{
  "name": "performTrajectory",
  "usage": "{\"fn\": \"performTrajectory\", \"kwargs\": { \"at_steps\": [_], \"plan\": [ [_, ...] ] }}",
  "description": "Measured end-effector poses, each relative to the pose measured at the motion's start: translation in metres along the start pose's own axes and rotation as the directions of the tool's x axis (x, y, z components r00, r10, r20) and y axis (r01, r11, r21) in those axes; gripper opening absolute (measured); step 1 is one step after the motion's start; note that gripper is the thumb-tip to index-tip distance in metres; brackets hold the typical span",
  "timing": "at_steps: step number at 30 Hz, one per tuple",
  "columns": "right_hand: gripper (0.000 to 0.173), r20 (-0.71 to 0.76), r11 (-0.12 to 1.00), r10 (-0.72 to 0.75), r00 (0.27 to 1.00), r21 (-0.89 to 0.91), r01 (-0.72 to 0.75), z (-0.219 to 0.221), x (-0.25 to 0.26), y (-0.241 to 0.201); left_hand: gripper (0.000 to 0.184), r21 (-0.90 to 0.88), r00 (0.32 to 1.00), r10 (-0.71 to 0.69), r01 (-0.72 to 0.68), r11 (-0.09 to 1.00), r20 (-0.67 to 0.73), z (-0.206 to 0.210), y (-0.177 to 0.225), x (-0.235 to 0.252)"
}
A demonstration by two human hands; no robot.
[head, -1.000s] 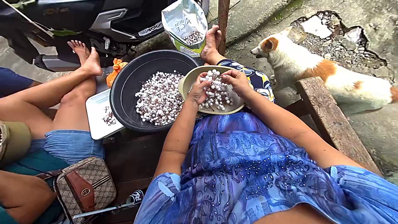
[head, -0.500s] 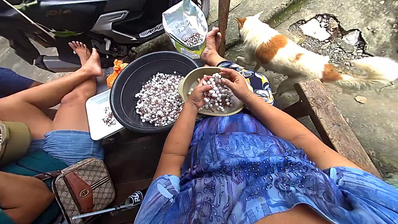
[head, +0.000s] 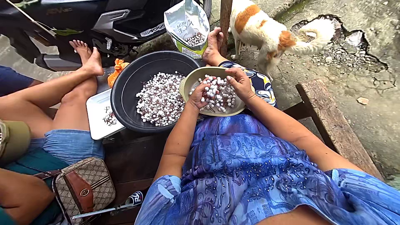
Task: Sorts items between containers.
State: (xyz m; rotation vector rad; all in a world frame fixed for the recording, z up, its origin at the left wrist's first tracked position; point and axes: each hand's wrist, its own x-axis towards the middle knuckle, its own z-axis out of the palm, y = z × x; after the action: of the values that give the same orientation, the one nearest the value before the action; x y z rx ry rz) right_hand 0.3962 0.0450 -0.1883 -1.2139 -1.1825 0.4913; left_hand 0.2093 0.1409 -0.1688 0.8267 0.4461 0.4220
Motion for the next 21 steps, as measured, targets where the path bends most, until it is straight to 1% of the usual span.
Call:
{"fn": "performTrajectory", "kwargs": {
  "at_steps": [2,3,5,7,9,12,14,16,18,20,21],
  "plan": [
    [0.043,0.136,0.998,0.066,0.989,-0.008,-0.066,0.0020,-0.0010,-0.0008,0.037,-0.002,0.997,-0.021,0.021,1.000,0.070,-0.0017,-0.0010,-0.0005],
    [0.045,0.182,0.996,0.094,0.979,-0.012,-0.093,0.0028,-0.0017,-0.0012,0.036,0.000,0.994,-0.028,0.028,1.000,0.101,-0.0036,-0.0018,0.0002],
    [0.034,0.200,0.992,0.123,0.972,0.012,-0.128,0.0040,-0.0024,-0.0007,0.036,-0.007,0.993,-0.028,0.029,1.000,0.112,-0.0074,-0.0042,0.0023],
    [0.026,0.148,0.992,0.111,0.983,0.035,-0.117,0.0039,-0.0022,0.0025,0.037,0.013,0.997,-0.030,0.029,0.999,0.074,-0.0078,-0.0055,0.0023],
    [0.024,0.059,0.994,0.093,0.994,0.051,-0.097,0.0027,-0.0016,0.0035,0.041,0.018,0.997,-0.031,0.029,0.999,0.065,-0.0078,-0.0051,0.0021],
    [0.021,-0.064,0.991,0.088,0.994,0.103,-0.081,0.0002,-0.0001,0.0020,0.039,0.009,0.999,-0.021,0.020,1.000,0.039,-0.0017,-0.0022,0.0001],
    [0.020,-0.124,0.985,0.107,0.987,0.147,-0.088,-0.0011,0.0003,-0.0001,0.041,-0.021,0.999,-0.008,0.009,1.000,0.054,-0.0020,-0.0017,-0.0003],
    [0.018,-0.170,0.981,0.103,0.980,0.182,-0.071,-0.0005,0.0002,0.0003,0.039,-0.052,0.999,0.007,-0.005,0.999,0.049,-0.0029,-0.0018,-0.0008],
    [0.020,-0.178,0.985,0.079,0.981,0.167,-0.049,-0.0013,0.0000,0.0019,0.037,-0.116,0.998,0.028,-0.021,0.993,0.060,-0.0056,-0.0018,-0.0007],
    [0.029,-0.126,0.996,0.020,0.992,0.089,-0.009,-0.0030,-0.0010,0.0046,0.035,-0.168,0.998,0.033,-0.024,0.985,0.047,-0.0068,-0.0011,-0.0012],
    [0.030,-0.084,0.999,-0.018,0.996,0.040,0.021,-0.0031,-0.0010,0.0061,0.033,-0.171,0.999,0.029,-0.021,0.985,0.042,-0.0063,-0.0006,-0.0017]
  ]
}}
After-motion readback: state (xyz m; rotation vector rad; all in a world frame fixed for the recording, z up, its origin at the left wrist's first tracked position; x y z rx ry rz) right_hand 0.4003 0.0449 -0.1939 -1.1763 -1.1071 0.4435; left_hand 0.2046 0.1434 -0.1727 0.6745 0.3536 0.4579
